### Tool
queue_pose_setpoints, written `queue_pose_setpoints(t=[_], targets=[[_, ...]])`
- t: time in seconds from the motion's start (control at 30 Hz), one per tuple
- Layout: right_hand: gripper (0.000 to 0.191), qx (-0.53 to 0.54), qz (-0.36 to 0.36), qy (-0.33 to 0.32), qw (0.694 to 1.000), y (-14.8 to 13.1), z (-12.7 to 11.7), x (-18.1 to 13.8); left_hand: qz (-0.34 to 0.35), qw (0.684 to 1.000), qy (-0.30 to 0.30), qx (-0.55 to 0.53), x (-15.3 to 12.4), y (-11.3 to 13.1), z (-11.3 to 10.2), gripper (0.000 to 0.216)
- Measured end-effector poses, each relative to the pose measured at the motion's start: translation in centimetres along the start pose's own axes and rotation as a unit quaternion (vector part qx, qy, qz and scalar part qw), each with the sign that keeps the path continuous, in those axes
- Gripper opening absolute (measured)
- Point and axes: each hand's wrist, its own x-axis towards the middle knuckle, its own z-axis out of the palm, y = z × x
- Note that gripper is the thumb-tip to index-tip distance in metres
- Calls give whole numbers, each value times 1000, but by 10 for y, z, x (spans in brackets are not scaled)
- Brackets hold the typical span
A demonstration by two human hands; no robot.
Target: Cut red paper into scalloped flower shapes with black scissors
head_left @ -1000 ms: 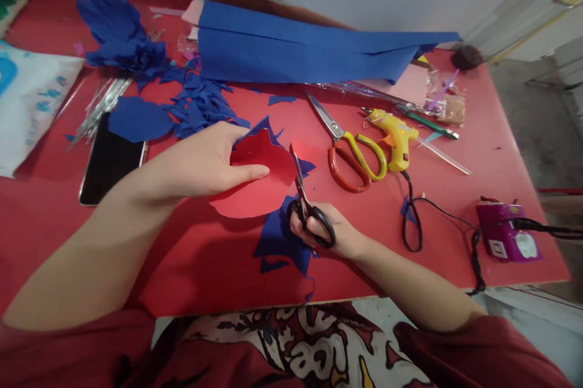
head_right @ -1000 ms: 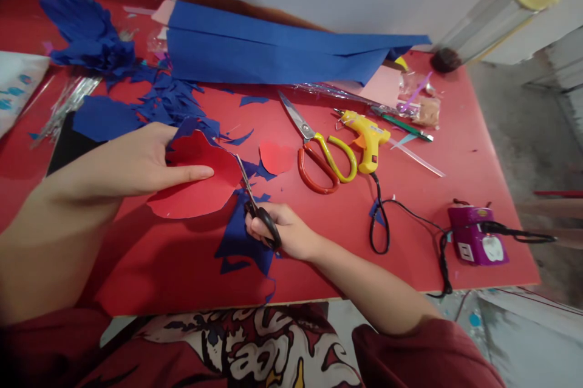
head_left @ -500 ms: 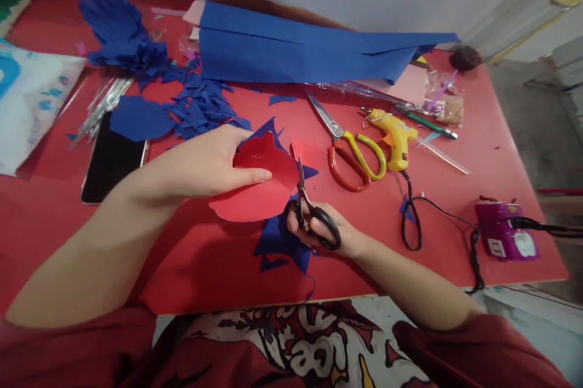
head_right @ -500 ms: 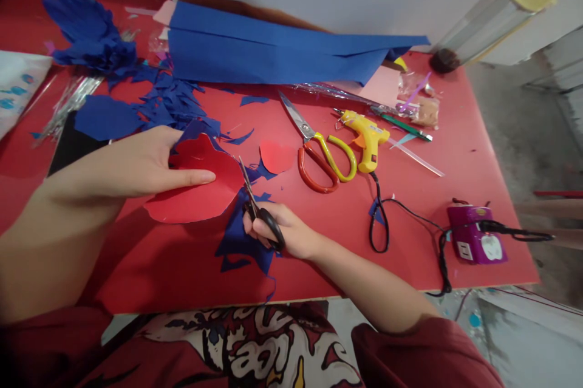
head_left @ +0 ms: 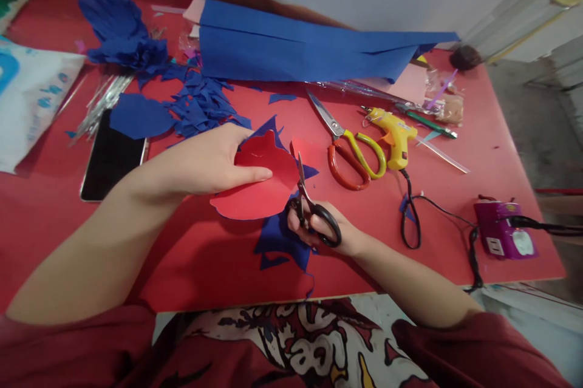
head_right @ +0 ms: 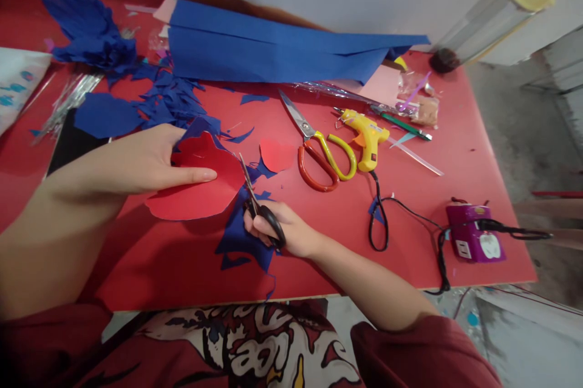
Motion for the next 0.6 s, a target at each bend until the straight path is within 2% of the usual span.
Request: queue_pose_setpoints(t=[0.3, 0.6], targets=[[47, 1, 10, 16, 1000, 0, 2, 0, -19, 1000, -11, -8, 1, -1, 0, 29], [49, 19, 42, 36, 998, 5, 1, 0, -3, 1000, -9, -16, 2, -1, 1, 28]])
